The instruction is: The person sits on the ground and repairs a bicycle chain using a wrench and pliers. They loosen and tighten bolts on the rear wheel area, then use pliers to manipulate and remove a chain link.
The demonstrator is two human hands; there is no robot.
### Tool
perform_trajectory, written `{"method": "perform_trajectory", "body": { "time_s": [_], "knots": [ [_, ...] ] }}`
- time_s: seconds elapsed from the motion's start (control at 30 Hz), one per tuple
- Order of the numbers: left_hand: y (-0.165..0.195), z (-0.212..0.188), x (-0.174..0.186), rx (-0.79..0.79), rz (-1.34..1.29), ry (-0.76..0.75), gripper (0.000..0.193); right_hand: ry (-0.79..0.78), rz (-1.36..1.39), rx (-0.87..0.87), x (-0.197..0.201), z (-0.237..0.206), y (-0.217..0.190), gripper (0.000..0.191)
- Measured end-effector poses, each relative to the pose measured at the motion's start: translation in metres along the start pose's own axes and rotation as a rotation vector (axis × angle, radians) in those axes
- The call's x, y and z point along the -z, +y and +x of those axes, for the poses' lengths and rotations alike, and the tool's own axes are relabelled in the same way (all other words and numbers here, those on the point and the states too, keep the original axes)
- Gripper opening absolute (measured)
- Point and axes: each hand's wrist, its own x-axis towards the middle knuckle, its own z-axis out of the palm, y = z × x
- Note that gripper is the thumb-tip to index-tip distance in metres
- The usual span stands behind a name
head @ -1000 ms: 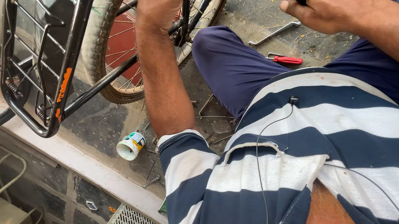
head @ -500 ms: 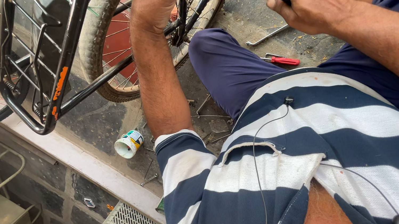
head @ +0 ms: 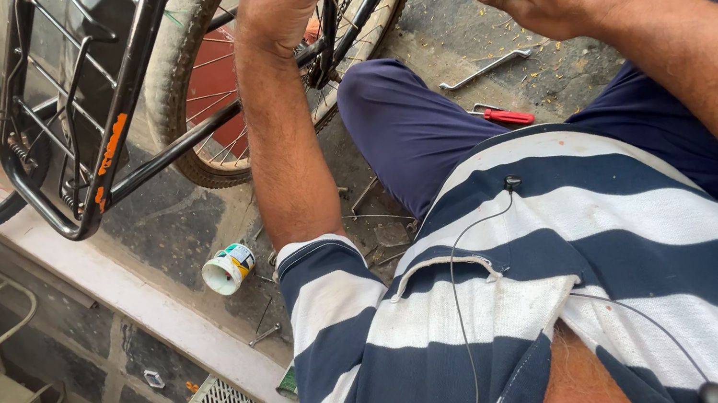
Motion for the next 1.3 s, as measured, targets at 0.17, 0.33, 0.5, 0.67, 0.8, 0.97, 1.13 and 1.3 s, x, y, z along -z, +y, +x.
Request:
{"method": "perform_trajectory", "body": {
  "time_s": [0.17, 0.33, 0.5, 0.67, 0.8, 0.97, 1.13, 1.3],
  "knots": [
    [0.006, 0.004, -0.001, -0.161, -0.031, -0.037, 0.047, -0.04, 0.097, -0.21, -0.01, -0.005, 0.008, 0.066],
    [0.033, 0.009, 0.001, -0.245, -0.07, -0.173, 0.047, -0.053, 0.07, -0.227, -0.009, -0.004, 0.019, 0.053],
    [0.064, 0.012, -0.004, -0.12, -0.056, -0.124, 0.051, -0.123, 0.126, -0.356, 0.009, 0.006, 0.01, 0.051],
    [0.077, 0.003, -0.018, -0.17, -0.14, 0.028, 0.047, -0.164, 0.114, -0.409, 0.027, 0.011, -0.001, 0.051],
    [0.056, -0.023, -0.055, -0.215, -0.211, 0.533, 0.025, -0.184, 0.081, -0.424, 0.023, 0.008, 0.0, 0.055],
    [0.014, -0.058, -0.079, -0.507, 0.524, 0.877, 0.019, -0.2, 0.091, -0.43, 0.009, -0.002, 0.007, 0.052],
    [-0.01, -0.069, -0.076, -0.3, -0.366, 0.817, 0.031, -0.158, 0.062, -0.335, 0.008, -0.007, 0.009, 0.056],
    [-0.028, -0.038, -0.064, -0.402, -1.086, 0.491, 0.025, -0.139, 0.052, -0.271, 0.009, -0.007, 0.007, 0.05]
  ]
}}
